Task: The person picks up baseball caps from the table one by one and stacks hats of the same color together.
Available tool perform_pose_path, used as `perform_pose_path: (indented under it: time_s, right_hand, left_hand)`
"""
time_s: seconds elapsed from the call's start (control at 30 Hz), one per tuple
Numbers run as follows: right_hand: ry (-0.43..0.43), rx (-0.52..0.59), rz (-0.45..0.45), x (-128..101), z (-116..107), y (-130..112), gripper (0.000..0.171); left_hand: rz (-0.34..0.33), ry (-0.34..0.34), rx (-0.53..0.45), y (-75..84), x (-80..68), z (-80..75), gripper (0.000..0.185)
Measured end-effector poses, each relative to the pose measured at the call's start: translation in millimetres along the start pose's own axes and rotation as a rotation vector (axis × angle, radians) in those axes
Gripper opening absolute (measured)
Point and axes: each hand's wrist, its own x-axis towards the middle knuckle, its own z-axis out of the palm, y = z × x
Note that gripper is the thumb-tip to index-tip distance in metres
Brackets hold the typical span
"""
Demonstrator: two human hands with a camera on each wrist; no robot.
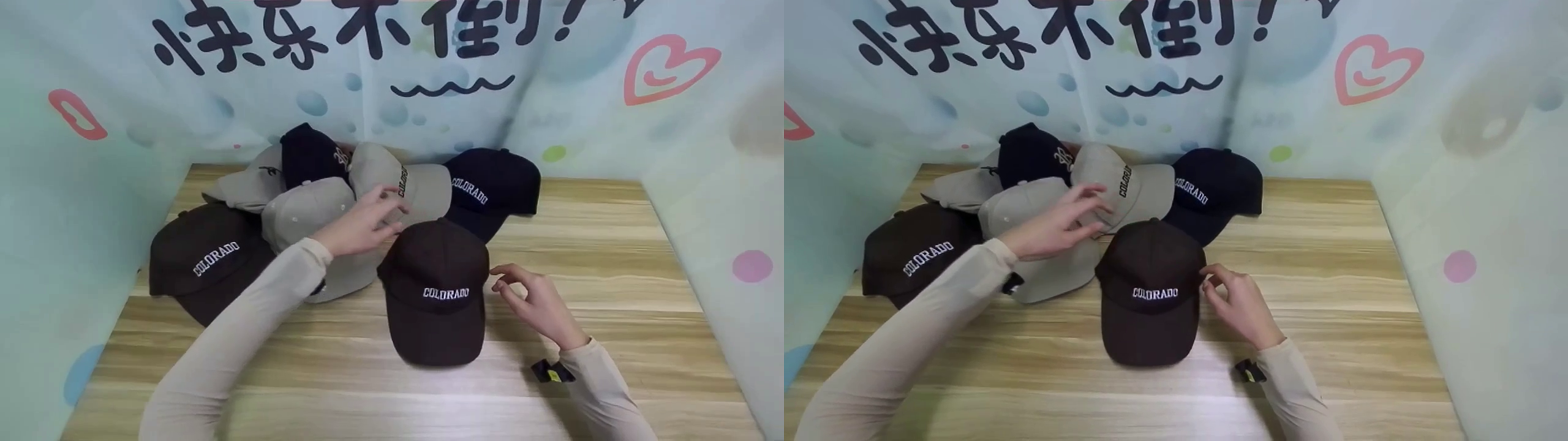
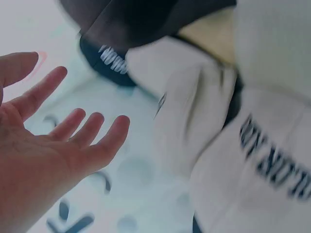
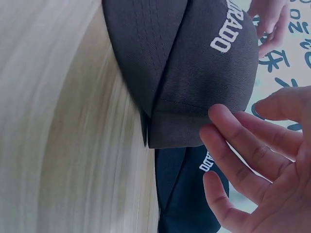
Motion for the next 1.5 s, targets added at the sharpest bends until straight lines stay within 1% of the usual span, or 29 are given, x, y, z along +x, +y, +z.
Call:
perform_pose_path:
  time_s: [0.07,0.1,0.2,0.33,0.4,0.5,0.57,0.67,0.73,0.8,0.9,0.97,1.03,1.17,1.27,1.33,1.43,1.5]
  right_hand:
    - [-0.007,0.006,0.001,0,1,1,0.023]
    - [-0.010,0.007,0.003,0,1,2,0.023]
    - [-0.022,0.020,0.006,1,1,3,0.023]
    - [-0.057,0.032,0.018,5,-3,4,0.024]
    - [-0.076,0.024,0.018,7,-6,4,0.024]
    - [-0.083,-0.012,0.011,12,-12,4,0.022]
    - [-0.079,-0.029,0.000,16,-16,4,0.021]
    - [-0.081,-0.033,-0.017,23,-18,3,0.022]
    - [-0.107,-0.021,-0.027,28,-18,4,0.027]
    - [-0.149,0.005,-0.025,32,-15,5,0.037]
    - [-0.209,0.061,-0.001,37,-8,7,0.058]
    - [-0.227,0.100,0.016,40,-4,7,0.071]
    - [-0.230,0.138,0.019,41,1,7,0.081]
    - [-0.234,0.184,-0.004,41,10,5,0.094]
    - [-0.234,0.175,-0.022,42,16,1,0.099]
    - [-0.230,0.148,-0.033,41,21,-2,0.100]
    - [-0.226,0.124,-0.037,41,25,-6,0.101]
    - [-0.221,0.116,-0.040,40,28,-7,0.101]
  left_hand:
    - [-0.006,0.044,-0.001,-2.3,-8.8,-13.4,0.024]
    - [-0.020,0.062,0.009,-4.1,-13.3,-20.1,0.024]
    - [-0.090,0.095,0.047,-12.3,-29.2,-40.5,0.024]
    - [-0.150,0.149,0.069,-31.6,-52.1,-64.2,0.023]
    - [-0.149,0.175,0.070,-43.2,-64.3,-73.9,0.022]
    - [-0.175,0.191,0.082,-60.8,-83.7,-84.9,0.019]
    - [-0.216,0.178,0.079,-74.3,-97.3,-90.9,0.020]
    - [-0.286,0.168,0.066,-96.2,-117.8,-96.7,0.022]
    - [-0.326,0.171,0.047,-111.2,-130.9,-99.2,0.023]
    - [-0.348,0.198,0.036,-124.4,-142.6,-100.2,0.022]
    - [-0.379,0.246,0.045,-139.9,-156.6,-100.8,0.023]
    - [-0.423,0.261,0.057,-146.4,-163.6,-101.6,0.026]
    - [-0.483,0.254,0.061,-150.8,-168.9,-103.5,0.030]
    - [-0.619,0.183,0.040,-158.1,-178.7,-109.5,0.046]
    - [-0.690,0.137,0.033,-163.8,-186.5,-113.6,0.058]
    - [-0.733,0.122,0.031,-167.3,-191.7,-115.5,0.066]
    - [-0.785,0.124,0.033,-172.6,-198.9,-117.3,0.074]
    - [-0.805,0.135,0.028,-175.8,-203.1,-118.3,0.076]
